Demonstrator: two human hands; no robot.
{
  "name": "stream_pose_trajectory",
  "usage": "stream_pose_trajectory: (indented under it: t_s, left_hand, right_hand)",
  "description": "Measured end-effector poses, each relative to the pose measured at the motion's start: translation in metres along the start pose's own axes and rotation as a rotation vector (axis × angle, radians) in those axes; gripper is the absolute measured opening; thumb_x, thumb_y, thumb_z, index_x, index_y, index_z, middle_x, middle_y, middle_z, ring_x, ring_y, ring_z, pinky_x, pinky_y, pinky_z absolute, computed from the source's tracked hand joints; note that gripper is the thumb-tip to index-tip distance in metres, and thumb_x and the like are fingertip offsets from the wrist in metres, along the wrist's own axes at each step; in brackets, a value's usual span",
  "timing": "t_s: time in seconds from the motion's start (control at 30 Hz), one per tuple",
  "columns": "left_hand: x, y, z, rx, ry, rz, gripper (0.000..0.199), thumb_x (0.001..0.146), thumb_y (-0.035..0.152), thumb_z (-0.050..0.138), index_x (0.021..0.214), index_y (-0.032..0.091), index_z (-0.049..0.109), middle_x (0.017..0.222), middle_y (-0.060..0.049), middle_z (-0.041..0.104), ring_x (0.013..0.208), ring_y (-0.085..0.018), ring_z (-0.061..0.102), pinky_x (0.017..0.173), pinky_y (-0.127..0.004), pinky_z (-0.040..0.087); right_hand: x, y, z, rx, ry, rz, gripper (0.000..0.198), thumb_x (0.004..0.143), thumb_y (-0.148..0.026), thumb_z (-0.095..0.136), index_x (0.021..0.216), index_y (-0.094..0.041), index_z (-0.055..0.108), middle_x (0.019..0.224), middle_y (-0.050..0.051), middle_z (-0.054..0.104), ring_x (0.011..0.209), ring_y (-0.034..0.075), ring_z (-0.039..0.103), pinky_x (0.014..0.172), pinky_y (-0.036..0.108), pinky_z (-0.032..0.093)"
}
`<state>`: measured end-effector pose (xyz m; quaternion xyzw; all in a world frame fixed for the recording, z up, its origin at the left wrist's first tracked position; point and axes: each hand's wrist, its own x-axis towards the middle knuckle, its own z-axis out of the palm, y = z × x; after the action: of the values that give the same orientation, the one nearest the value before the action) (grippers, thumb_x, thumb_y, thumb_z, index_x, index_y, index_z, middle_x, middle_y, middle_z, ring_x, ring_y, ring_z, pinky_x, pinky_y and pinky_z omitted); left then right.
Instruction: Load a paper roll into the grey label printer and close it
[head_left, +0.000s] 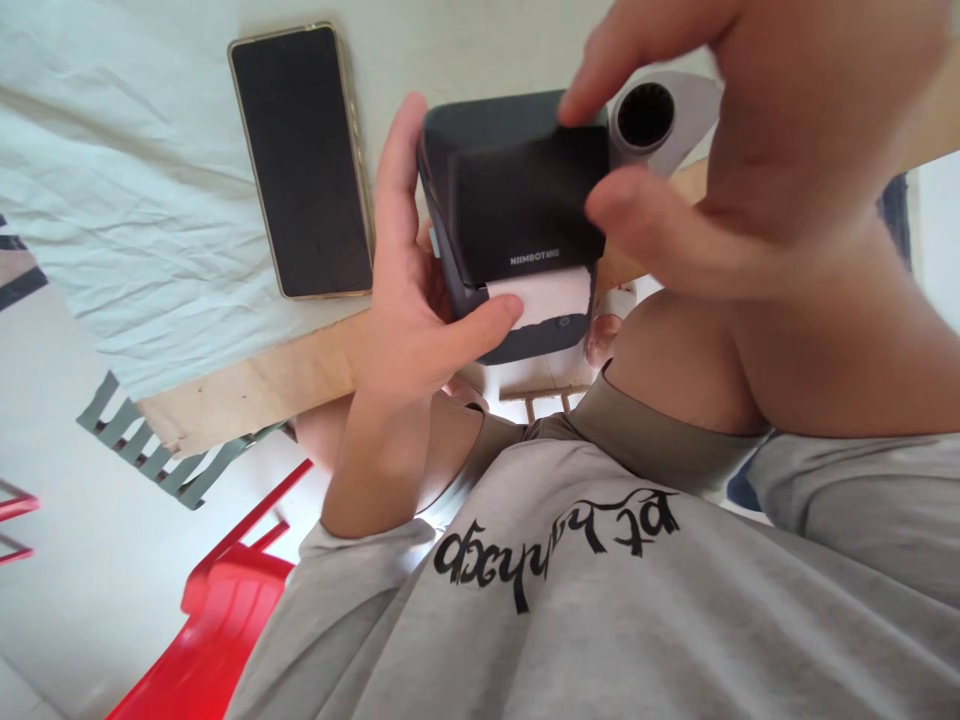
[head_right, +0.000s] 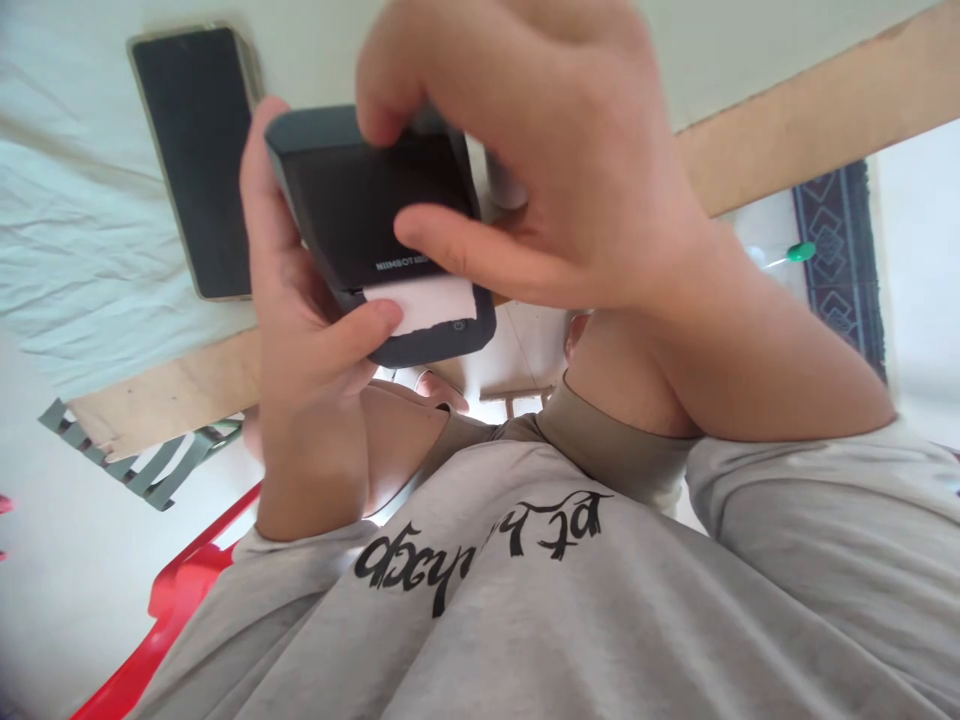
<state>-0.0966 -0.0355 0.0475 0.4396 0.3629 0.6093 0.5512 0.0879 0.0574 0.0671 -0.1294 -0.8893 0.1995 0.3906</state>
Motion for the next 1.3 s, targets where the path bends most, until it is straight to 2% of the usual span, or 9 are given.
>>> stream_pose_trajectory:
  t_s: [0.1, 0.17, 0.3, 0.47, 0.73, 0.9, 1.03, 1.17, 1.3]
  left_hand:
    - [-0.001, -0.001, 0.001, 0.006, -0.013, -0.004, 0.076, 0.06, 0.017, 0.077, 0.125, 0.034, 0.041, 0.127, 0.002, 0.057, 0.115, -0.016, 0.059, 0.093, -0.024, 0.052]
    - [-0.001, -0.001, 0.0, 0.044, 0.022, -0.017, 0.072, 0.064, 0.028, 0.076, 0.126, 0.036, 0.04, 0.132, 0.003, 0.055, 0.12, -0.018, 0.057, 0.088, -0.022, 0.053]
    - [-0.001, -0.001, 0.001, 0.081, -0.007, -0.065, 0.061, 0.07, 0.045, 0.07, 0.122, 0.043, 0.039, 0.135, 0.006, 0.052, 0.115, -0.018, 0.061, 0.075, -0.02, 0.054]
    - [-0.002, -0.003, 0.014, 0.035, 0.116, 0.045, 0.05, 0.074, 0.035, 0.064, 0.119, 0.037, 0.042, 0.122, 0.004, 0.056, 0.117, -0.014, 0.058, 0.064, -0.016, 0.051]
    - [0.0, -0.005, 0.024, -0.045, 0.2, 0.051, 0.051, 0.07, 0.03, 0.066, 0.116, 0.034, 0.045, 0.113, 0.006, 0.059, 0.106, -0.007, 0.059, 0.085, -0.017, 0.049]
    - [0.0, -0.001, 0.027, -0.046, 0.183, 0.02, 0.054, 0.068, 0.029, 0.067, 0.117, 0.032, 0.043, 0.113, 0.005, 0.06, 0.103, -0.008, 0.061, 0.096, -0.021, 0.048]
    - [0.002, -0.001, 0.026, -0.065, 0.205, 0.039, 0.055, 0.068, 0.029, 0.068, 0.117, 0.03, 0.043, 0.113, 0.005, 0.058, 0.107, -0.009, 0.06, 0.101, -0.021, 0.045]
    - [0.005, -0.005, 0.021, -0.078, 0.1, 0.088, 0.061, 0.067, 0.027, 0.07, 0.121, 0.028, 0.04, 0.113, 0.004, 0.058, 0.105, -0.008, 0.06, 0.106, -0.026, 0.043]
    - [0.007, -0.009, 0.016, -0.07, 0.054, 0.118, 0.061, 0.067, 0.029, 0.071, 0.121, 0.03, 0.041, 0.115, 0.005, 0.058, 0.113, -0.009, 0.059, 0.11, -0.025, 0.041]
  right_hand:
    - [0.005, -0.006, -0.002, -0.297, -0.165, 0.109, 0.045, 0.085, -0.05, 0.037, 0.112, -0.018, 0.052, 0.115, -0.003, 0.054, 0.113, 0.01, 0.053, 0.105, 0.036, 0.039]
    - [0.005, -0.007, -0.001, -0.376, -0.196, 0.141, 0.045, 0.086, -0.054, 0.032, 0.114, -0.022, 0.049, 0.119, -0.004, 0.052, 0.115, 0.011, 0.053, 0.104, 0.038, 0.04]
    - [0.005, -0.01, 0.0, -0.359, -0.185, 0.128, 0.045, 0.086, -0.054, 0.033, 0.113, -0.022, 0.049, 0.118, -0.005, 0.052, 0.113, 0.01, 0.053, 0.104, 0.037, 0.039]
    - [0.009, -0.018, -0.003, -0.218, -0.258, 0.229, 0.058, 0.086, -0.059, 0.028, 0.12, -0.017, 0.047, 0.128, 0.0, 0.045, 0.121, 0.012, 0.046, 0.102, 0.031, 0.041]
    - [0.011, -0.028, -0.003, -0.263, -0.293, 0.314, 0.058, 0.085, -0.064, 0.029, 0.126, -0.025, 0.041, 0.131, -0.002, 0.042, 0.126, 0.013, 0.045, 0.108, 0.035, 0.036]
    - [0.011, -0.027, -0.003, -0.282, -0.306, 0.371, 0.059, 0.083, -0.067, 0.03, 0.126, -0.028, 0.042, 0.132, -0.003, 0.042, 0.124, 0.015, 0.046, 0.109, 0.039, 0.036]
    - [0.007, -0.022, 0.004, -0.227, -0.228, 0.325, 0.076, 0.081, -0.075, 0.017, 0.124, -0.018, 0.045, 0.13, -0.002, 0.042, 0.128, 0.012, 0.041, 0.114, 0.034, 0.038]
    - [0.0, -0.021, 0.009, -0.169, -0.088, 0.303, 0.081, 0.086, -0.064, -0.004, 0.116, -0.01, 0.048, 0.127, 0.0, 0.044, 0.14, 0.009, 0.029, 0.121, 0.027, 0.036]
    - [-0.005, -0.023, 0.007, -0.167, -0.147, 0.296, 0.077, 0.086, -0.064, -0.003, 0.114, -0.012, 0.047, 0.125, 0.001, 0.045, 0.144, 0.009, 0.027, 0.123, 0.027, 0.037]
